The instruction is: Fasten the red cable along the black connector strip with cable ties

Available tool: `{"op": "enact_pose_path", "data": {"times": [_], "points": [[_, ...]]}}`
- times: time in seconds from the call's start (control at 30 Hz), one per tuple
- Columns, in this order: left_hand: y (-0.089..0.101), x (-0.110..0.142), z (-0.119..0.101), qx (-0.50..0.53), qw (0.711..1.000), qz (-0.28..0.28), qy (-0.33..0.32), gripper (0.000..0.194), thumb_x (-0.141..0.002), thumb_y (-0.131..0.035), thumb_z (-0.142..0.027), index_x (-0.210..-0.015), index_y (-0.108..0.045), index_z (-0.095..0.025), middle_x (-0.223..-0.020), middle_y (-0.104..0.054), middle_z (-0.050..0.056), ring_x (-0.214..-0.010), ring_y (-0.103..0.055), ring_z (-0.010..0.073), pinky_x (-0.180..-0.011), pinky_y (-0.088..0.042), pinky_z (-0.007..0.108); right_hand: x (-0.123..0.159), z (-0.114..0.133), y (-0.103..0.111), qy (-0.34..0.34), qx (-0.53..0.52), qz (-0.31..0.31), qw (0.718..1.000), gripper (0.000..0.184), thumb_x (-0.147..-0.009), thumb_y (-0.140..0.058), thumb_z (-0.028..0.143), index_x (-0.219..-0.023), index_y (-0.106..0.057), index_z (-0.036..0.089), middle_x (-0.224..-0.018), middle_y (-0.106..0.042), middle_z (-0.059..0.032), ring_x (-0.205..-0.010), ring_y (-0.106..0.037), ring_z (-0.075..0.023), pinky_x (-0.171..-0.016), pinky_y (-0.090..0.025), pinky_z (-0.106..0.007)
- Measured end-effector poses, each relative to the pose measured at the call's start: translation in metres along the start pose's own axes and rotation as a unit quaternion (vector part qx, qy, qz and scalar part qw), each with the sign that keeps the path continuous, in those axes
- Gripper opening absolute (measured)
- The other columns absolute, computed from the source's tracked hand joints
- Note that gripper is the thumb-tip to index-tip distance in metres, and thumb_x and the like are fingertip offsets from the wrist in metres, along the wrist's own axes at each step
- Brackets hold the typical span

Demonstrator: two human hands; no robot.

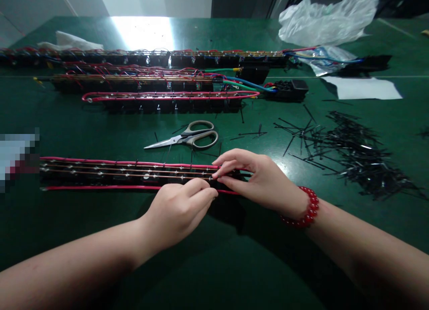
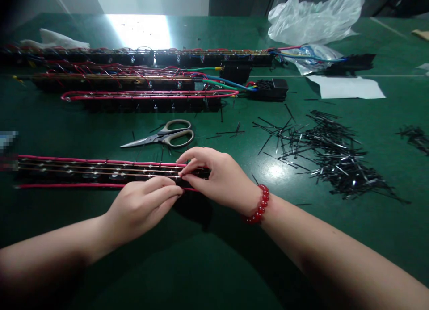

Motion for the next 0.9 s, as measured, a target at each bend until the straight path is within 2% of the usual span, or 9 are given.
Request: {"op": "enact_pose_path", "data": {"times": [0.07, 0.17, 0.3, 0.37, 0.43, 0.5, 0.57, 0.67, 0.9], "points": [[-0.001, 0.001, 0.002, 0.030, 0.999, 0.006, 0.026, 0.016, -0.096, -0.052, -0.018, -0.104, -0.065, -0.017, -0.096, -0.073, 0.004, -0.081, -0.071, 0.0149, -0.069, -0.056, 0.025, -0.001, -0.001, -0.001, -0.016, -0.023, 0.012, 1.000, 0.018, -0.080, -0.070, 0.018, -0.097, -0.064, 0.020, -0.094, -0.075, -0.0020, -0.084, -0.074, -0.0147, -0.078, -0.058, -0.026], [-0.001, 0.002, 0.002, 0.053, 0.997, 0.017, 0.055, 0.017, -0.097, -0.050, -0.020, -0.103, -0.066, -0.018, -0.087, -0.075, 0.003, -0.075, -0.072, 0.0146, -0.068, -0.057, 0.025, -0.001, -0.002, 0.001, -0.016, -0.008, 0.009, 1.000, 0.011, -0.080, -0.070, 0.020, -0.091, -0.065, 0.020, -0.089, -0.073, -0.0012, -0.083, -0.073, -0.0147, -0.077, -0.059, -0.026], [-0.003, 0.002, 0.003, 0.162, 0.976, 0.047, 0.136, 0.017, -0.098, -0.048, -0.020, -0.103, -0.065, -0.020, -0.081, -0.074, -0.001, -0.068, -0.072, 0.0120, -0.062, -0.057, 0.021, 0.000, 0.002, 0.004, 0.033, 0.072, -0.002, 0.997, 0.003, -0.081, -0.069, 0.019, -0.084, -0.069, 0.021, -0.085, -0.072, -0.0010, -0.079, -0.069, -0.0140, -0.073, -0.056, -0.027], [-0.007, 0.002, 0.006, 0.268, 0.935, 0.069, 0.220, 0.016, -0.098, -0.048, -0.021, -0.100, -0.064, -0.020, -0.073, -0.072, -0.003, -0.061, -0.071, 0.0110, -0.056, -0.056, 0.019, 0.001, 0.004, 0.003, 0.065, 0.107, 0.002, 0.992, 0.006, -0.081, -0.068, 0.016, -0.082, -0.071, 0.022, -0.084, -0.072, -0.0010, -0.081, -0.068, -0.0148, -0.074, -0.055, -0.028], [-0.012, 0.002, 0.008, 0.374, 0.873, 0.076, 0.303, 0.014, -0.097, -0.049, -0.023, -0.095, -0.063, -0.020, -0.070, -0.071, -0.003, -0.062, -0.072, 0.0125, -0.054, -0.058, 0.019, 0.002, 0.005, 0.002, 0.084, 0.122, 0.005, 0.989, 0.011, -0.081, -0.066, 0.013, -0.081, -0.071, 0.022, -0.083, -0.072, -0.0011, -0.083, -0.067, -0.0154, -0.074, -0.054, -0.028], [-0.016, 0.001, 0.008, 0.451, 0.819, 0.064, 0.349, 0.012, -0.094, -0.053, -0.023, -0.091, -0.063, -0.018, -0.073, -0.072, -0.001, -0.066, -0.074, 0.0145, -0.057, -0.061, 0.021, 0.003, 0.005, 0.002, 0.087, 0.123, 0.003, 0.989, 0.014, -0.081, -0.065, 0.011, -0.082, -0.072, 0.023, -0.083, -0.072, -0.0011, -0.083, -0.067, -0.0153, -0.073, -0.054, -0.027], [-0.018, 0.000, 0.008, 0.493, 0.789, 0.050, 0.364, 0.009, -0.091, -0.057, -0.022, -0.090, -0.064, -0.017, -0.076, -0.073, 0.000, -0.070, -0.074, 0.0152, -0.063, -0.063, 0.024, 0.003, 0.005, 0.001, 0.091, 0.123, -0.001, 0.988, 0.014, -0.080, -0.065, 0.010, -0.082, -0.072, 0.022, -0.083, -0.073, -0.0013, -0.082, -0.067, -0.0151, -0.072, -0.054, -0.026], [-0.019, 0.000, 0.009, 0.509, 0.775, 0.041, 0.372, 0.008, -0.088, -0.063, -0.023, -0.087, -0.067, -0.016, -0.077, -0.074, 0.001, -0.074, -0.074, 0.0146, -0.068, -0.063, 0.024, 0.003, 0.007, 0.000, 0.096, 0.122, -0.004, 0.988, 0.013, -0.080, -0.065, 0.010, -0.081, -0.072, 0.021, -0.081, -0.072, -0.0015, -0.081, -0.067, -0.0147, -0.071, -0.053, -0.026], [-0.019, 0.001, 0.009, 0.502, 0.775, 0.039, 0.381, 0.011, -0.084, -0.067, -0.025, -0.083, -0.072, -0.016, -0.080, -0.076, 0.002, -0.074, -0.073, 0.0158, -0.064, -0.059, 0.023, 0.004, 0.010, -0.001, 0.073, 0.100, -0.004, 0.992, 0.013, -0.078, -0.067, 0.013, -0.072, -0.059, 0.021, -0.078, -0.069, 0.0002, -0.075, -0.066, -0.0137, -0.067, -0.051, -0.025]]}}
Point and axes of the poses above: each hand's wrist, its own x-axis away from the middle knuckle, its own y-axis out of the back of the hand, z = x × y, the point moved 4 cm from there along -x, towards the middle knuckle
